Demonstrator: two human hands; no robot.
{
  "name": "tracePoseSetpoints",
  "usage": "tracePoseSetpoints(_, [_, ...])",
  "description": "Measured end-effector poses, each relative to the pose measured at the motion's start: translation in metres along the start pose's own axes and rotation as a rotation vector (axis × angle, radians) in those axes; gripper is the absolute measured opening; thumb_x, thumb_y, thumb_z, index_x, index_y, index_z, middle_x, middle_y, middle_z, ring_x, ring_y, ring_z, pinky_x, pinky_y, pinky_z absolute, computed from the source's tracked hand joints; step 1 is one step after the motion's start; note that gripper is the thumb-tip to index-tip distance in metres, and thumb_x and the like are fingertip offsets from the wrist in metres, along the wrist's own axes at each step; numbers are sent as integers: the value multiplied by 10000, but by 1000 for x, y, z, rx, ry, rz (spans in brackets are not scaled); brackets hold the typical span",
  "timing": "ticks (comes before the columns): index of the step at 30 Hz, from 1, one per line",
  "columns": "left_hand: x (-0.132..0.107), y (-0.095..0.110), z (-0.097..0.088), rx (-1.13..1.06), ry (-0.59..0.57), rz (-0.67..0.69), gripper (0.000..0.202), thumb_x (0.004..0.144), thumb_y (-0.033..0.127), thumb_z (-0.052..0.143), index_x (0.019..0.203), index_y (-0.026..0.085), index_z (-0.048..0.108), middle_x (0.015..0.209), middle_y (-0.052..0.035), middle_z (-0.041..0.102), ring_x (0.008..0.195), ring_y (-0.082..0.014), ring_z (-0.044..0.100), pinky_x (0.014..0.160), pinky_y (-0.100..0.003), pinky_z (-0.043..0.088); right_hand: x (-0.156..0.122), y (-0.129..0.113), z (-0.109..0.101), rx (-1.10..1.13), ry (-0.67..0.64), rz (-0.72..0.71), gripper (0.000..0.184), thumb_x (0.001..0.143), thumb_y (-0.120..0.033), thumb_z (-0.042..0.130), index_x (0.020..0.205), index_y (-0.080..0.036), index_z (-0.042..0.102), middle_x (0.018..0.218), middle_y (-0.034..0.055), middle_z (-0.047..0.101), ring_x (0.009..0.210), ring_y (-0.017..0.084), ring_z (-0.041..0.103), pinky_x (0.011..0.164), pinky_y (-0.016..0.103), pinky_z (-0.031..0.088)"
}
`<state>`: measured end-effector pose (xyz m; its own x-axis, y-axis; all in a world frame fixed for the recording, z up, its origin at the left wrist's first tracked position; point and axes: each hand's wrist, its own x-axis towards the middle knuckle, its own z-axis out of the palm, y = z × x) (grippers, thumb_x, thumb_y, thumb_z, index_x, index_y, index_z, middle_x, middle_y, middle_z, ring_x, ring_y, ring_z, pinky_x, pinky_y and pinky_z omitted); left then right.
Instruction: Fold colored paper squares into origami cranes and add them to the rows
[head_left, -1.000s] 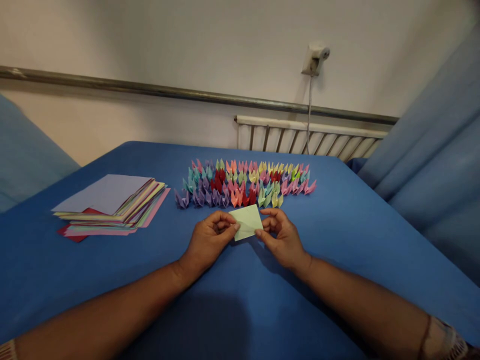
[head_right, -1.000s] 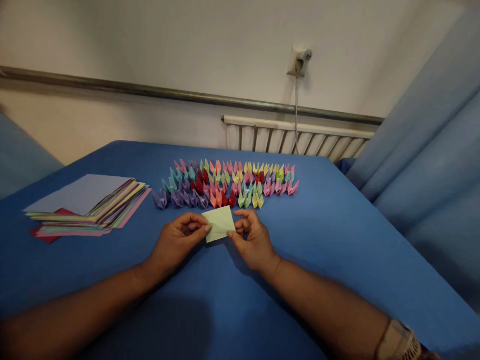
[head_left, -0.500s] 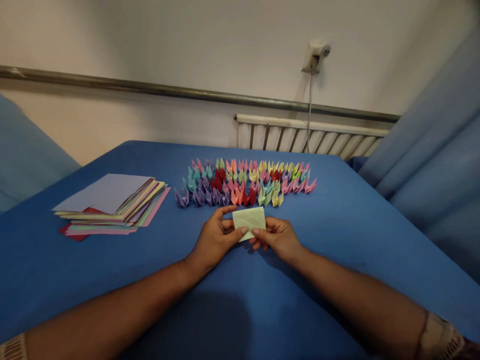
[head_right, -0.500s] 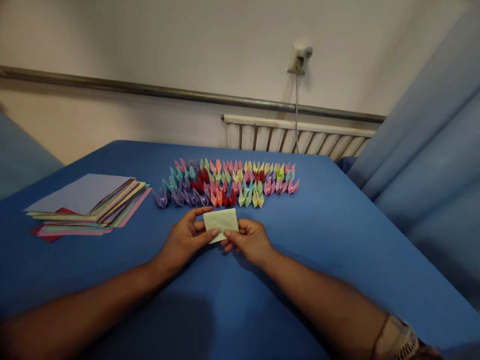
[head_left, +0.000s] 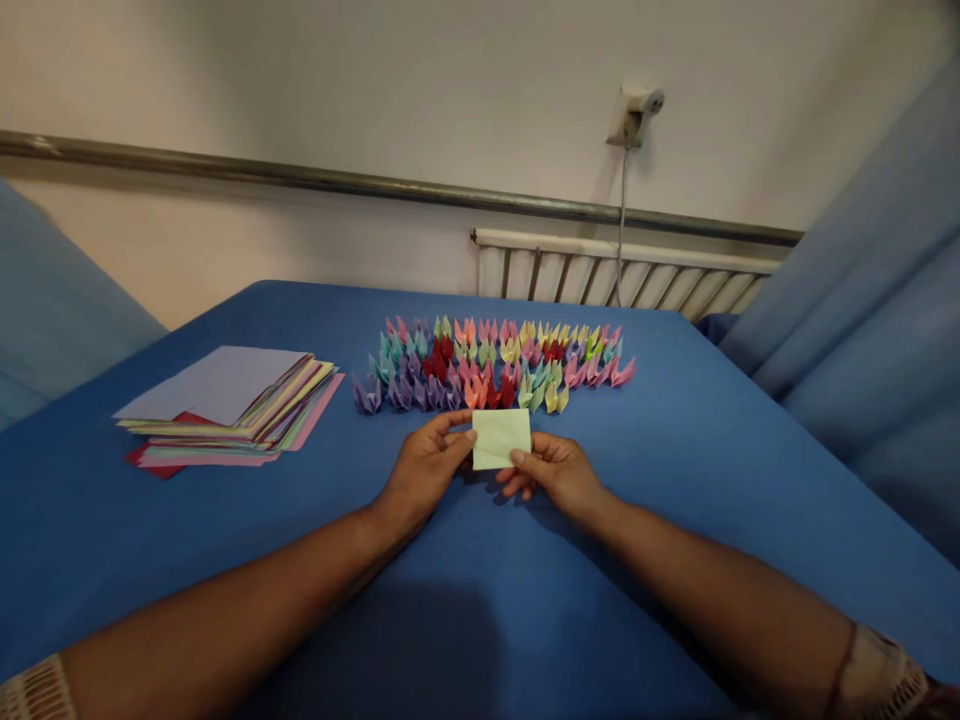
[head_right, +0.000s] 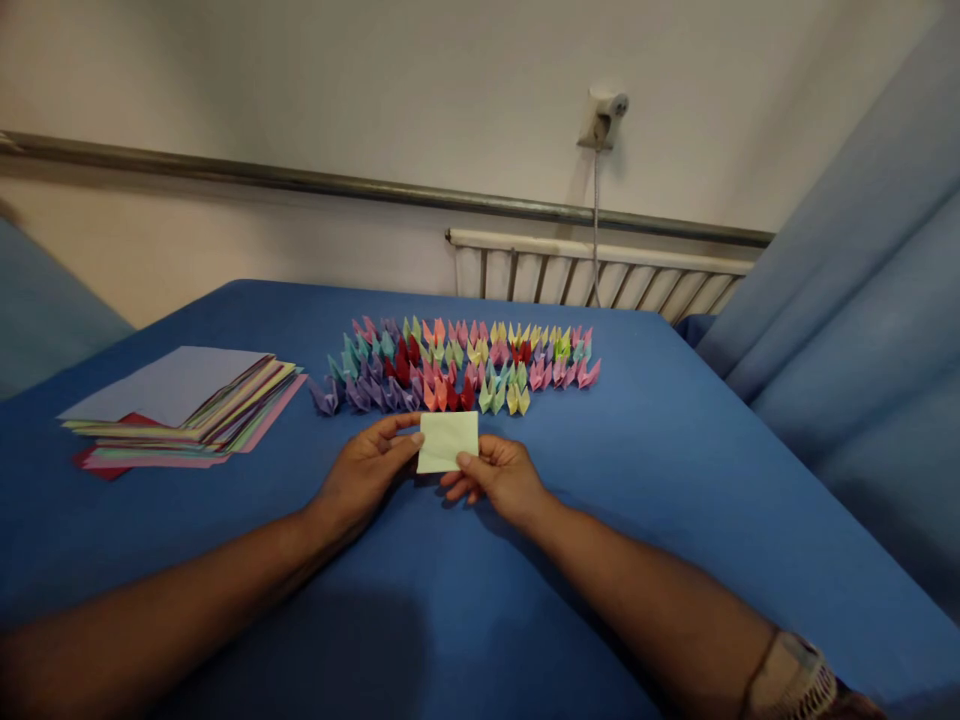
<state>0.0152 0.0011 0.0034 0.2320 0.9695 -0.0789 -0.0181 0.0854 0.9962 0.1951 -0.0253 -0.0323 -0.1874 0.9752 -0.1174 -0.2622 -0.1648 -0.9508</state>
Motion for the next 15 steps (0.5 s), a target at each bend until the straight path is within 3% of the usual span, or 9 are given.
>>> tracePoseSetpoints(2, [-2, -1, 0, -16, 0, 37, 508, 839, 385, 647, 1270, 159, 500, 952, -73, 727, 780, -180, 676, 705, -301, 528, 3, 0, -2, 64, 63, -5, 402, 695, -470, 793, 895, -142, 674, 729, 64, 750, 536, 146, 685, 458, 212, 464])
tracePoseSetpoints(4, [-8, -2, 1, 9, -52, 107, 512, 876, 404, 615, 1312, 189, 457, 1187, -115, 676, 997, -214, 666, 838, -346, 532, 5, -2, -3, 135, 122, -20, 406, 682, -458, 811, 902, -146, 674, 736, 60, 751, 537, 137, 681, 452, 198, 457])
tracePoseSetpoints(7, [-18, -4, 3, 120, -261, 202, 478, 900, 376, 596, 1331, 204, 481, 1348, -117, 586, 1204, -233, 577, 1012, -374, 458, 4, -5, -2, 211, 131, -43, 388, 695, -422, 816, 942, -158, 676, 752, 50, 753, 563, 133, 686, 462, 190, 460])
tracePoseSetpoints(10, [-24, -4, 3, 256, -404, 227, 526, 919, 351, 564, 1408, 200, 444, 1339, -108, 593, 1195, -227, 581, 1045, -380, 434, -2, -7, 4, 225, 55, -31, 361, 710, -398, 809, 958, -168, 683, 768, 49, 755, 595, 141, 693, 482, 199, 469])
tracePoseSetpoints(15, [-19, 0, -3, 398, -227, 253, 367, 941, 369, 495, 1218, 167, 623, 1089, -60, 697, 1049, -213, 629, 969, -349, 473, -7, -8, 9, 163, 15, -12, 356, 671, -387, 835, 910, -172, 682, 790, 33, 739, 636, 141, 684, 532, 222, 491])
